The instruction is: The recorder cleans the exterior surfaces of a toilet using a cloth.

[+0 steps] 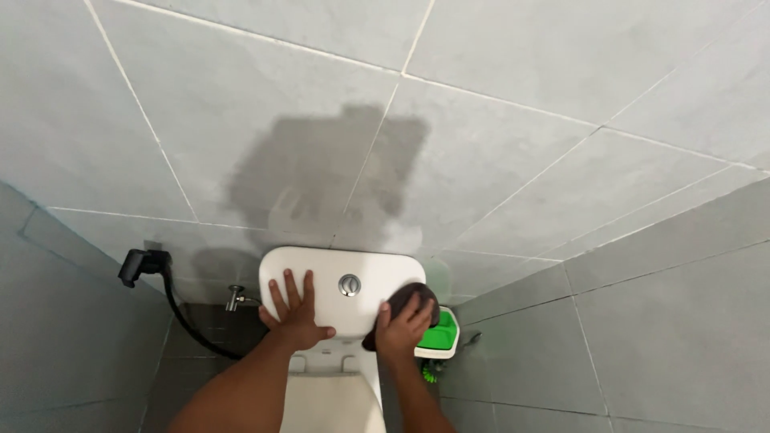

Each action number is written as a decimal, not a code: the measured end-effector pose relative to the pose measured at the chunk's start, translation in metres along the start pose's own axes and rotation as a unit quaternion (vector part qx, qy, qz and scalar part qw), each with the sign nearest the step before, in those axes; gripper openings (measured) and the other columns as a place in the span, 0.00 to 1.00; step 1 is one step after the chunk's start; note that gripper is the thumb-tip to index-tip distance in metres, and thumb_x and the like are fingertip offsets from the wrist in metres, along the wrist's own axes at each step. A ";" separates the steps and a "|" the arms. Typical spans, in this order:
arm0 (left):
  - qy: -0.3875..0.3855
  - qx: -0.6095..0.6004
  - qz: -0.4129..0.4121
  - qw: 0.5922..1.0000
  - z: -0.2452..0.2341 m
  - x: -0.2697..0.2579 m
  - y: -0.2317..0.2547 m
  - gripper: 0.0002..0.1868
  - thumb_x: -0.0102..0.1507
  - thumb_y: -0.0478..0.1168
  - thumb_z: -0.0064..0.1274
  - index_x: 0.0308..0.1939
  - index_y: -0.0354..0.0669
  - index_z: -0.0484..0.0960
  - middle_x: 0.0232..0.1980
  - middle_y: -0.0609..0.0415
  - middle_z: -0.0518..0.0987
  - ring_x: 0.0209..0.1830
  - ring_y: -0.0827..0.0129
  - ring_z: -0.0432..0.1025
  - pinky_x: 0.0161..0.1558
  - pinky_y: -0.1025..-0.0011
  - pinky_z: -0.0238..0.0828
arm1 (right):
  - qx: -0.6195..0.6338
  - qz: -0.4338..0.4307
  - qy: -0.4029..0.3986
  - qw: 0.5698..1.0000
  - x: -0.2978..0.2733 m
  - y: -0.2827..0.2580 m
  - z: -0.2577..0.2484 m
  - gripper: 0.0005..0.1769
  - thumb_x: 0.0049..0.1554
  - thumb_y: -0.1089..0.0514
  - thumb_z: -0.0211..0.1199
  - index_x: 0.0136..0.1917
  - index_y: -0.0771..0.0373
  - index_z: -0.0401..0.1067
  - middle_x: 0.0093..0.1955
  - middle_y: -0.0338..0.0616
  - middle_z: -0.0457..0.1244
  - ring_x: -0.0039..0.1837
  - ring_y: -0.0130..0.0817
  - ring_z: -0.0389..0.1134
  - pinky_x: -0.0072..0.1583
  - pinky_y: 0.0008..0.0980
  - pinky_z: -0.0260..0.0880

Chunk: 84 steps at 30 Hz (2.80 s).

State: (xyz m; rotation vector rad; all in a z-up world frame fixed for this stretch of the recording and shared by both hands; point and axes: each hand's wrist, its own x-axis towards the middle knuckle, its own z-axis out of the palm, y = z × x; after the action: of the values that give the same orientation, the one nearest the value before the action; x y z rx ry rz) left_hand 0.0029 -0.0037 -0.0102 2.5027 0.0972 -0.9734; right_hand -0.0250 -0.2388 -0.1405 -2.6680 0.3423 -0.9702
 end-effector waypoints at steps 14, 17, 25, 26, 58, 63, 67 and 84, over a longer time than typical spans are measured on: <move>0.010 0.000 -0.009 1.000 -0.006 -0.001 0.003 0.75 0.55 0.64 0.69 0.80 0.68 0.16 0.81 0.49 0.06 0.81 0.46 0.04 0.73 0.29 0.23 | 0.046 -0.271 -0.343 0.898 0.047 -0.089 -0.060 0.37 0.64 0.40 0.52 0.80 0.55 0.53 0.85 0.56 0.38 0.83 0.63 0.36 0.73 0.73 0.31; 0.010 0.000 -0.012 1.000 -0.006 -0.009 -0.002 0.76 0.54 0.64 0.70 0.80 0.68 0.16 0.82 0.50 0.06 0.81 0.46 0.04 0.73 0.30 0.22 | 0.073 -0.311 -0.348 0.881 0.044 -0.088 -0.077 0.32 0.64 0.43 0.53 0.78 0.53 0.57 0.84 0.51 0.43 0.83 0.59 0.40 0.74 0.69 0.35; 0.005 -0.003 -0.006 1.000 -0.011 -0.012 0.002 0.76 0.55 0.62 0.69 0.80 0.67 0.15 0.81 0.50 0.05 0.81 0.47 0.03 0.73 0.30 0.22 | 0.115 -0.239 -0.458 0.848 0.082 -0.066 -0.093 0.36 0.57 0.39 0.60 0.76 0.45 0.60 0.84 0.42 0.45 0.84 0.51 0.40 0.77 0.60 0.36; 0.002 -0.009 -0.005 1.000 -0.012 -0.012 0.002 0.76 0.55 0.61 0.69 0.79 0.67 0.15 0.81 0.50 0.05 0.81 0.47 0.02 0.73 0.30 0.21 | 0.105 -0.215 -0.442 0.864 0.084 -0.056 -0.088 0.39 0.56 0.35 0.61 0.77 0.45 0.58 0.85 0.42 0.43 0.84 0.50 0.39 0.77 0.61 0.35; -0.008 -0.001 -0.008 1.000 -0.015 -0.018 0.006 0.76 0.56 0.63 0.68 0.80 0.63 0.13 0.81 0.47 0.05 0.80 0.45 0.03 0.74 0.31 0.22 | -0.016 0.023 -0.481 0.876 0.015 -0.089 -0.089 0.41 0.66 0.38 0.45 0.84 0.48 0.33 0.87 0.47 0.21 0.85 0.59 0.17 0.71 0.80 0.19; -0.013 -0.012 -0.015 1.000 -0.015 -0.014 0.005 0.76 0.56 0.62 0.69 0.80 0.64 0.15 0.81 0.49 0.05 0.81 0.46 0.03 0.74 0.32 0.21 | 0.093 0.037 -0.416 0.904 0.004 -0.067 -0.069 0.33 0.62 0.47 0.53 0.78 0.44 0.51 0.87 0.37 0.32 0.88 0.48 0.23 0.73 0.78 0.18; -0.009 -0.017 -0.013 1.000 -0.017 -0.018 0.005 0.75 0.56 0.62 0.70 0.80 0.65 0.16 0.81 0.49 0.06 0.81 0.46 0.03 0.74 0.32 0.21 | 0.103 0.042 -0.410 0.905 0.004 -0.063 -0.060 0.33 0.60 0.46 0.56 0.77 0.42 0.52 0.87 0.36 0.32 0.87 0.48 0.22 0.72 0.78 0.17; 0.013 -0.016 -0.023 1.000 -0.010 -0.013 0.006 0.76 0.53 0.64 0.69 0.80 0.67 0.17 0.82 0.49 0.06 0.81 0.47 0.03 0.74 0.31 0.21 | 0.010 0.139 -0.524 0.840 0.045 -0.089 -0.067 0.46 0.60 0.29 0.52 0.83 0.34 0.33 0.88 0.34 0.13 0.86 0.53 0.10 0.71 0.82 0.18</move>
State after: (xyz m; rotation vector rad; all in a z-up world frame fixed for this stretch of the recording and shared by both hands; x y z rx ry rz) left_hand 0.0005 -0.0038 0.0069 2.4936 0.1785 -0.9515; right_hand -0.0243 -0.1821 -0.0347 -2.5623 0.4144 0.6047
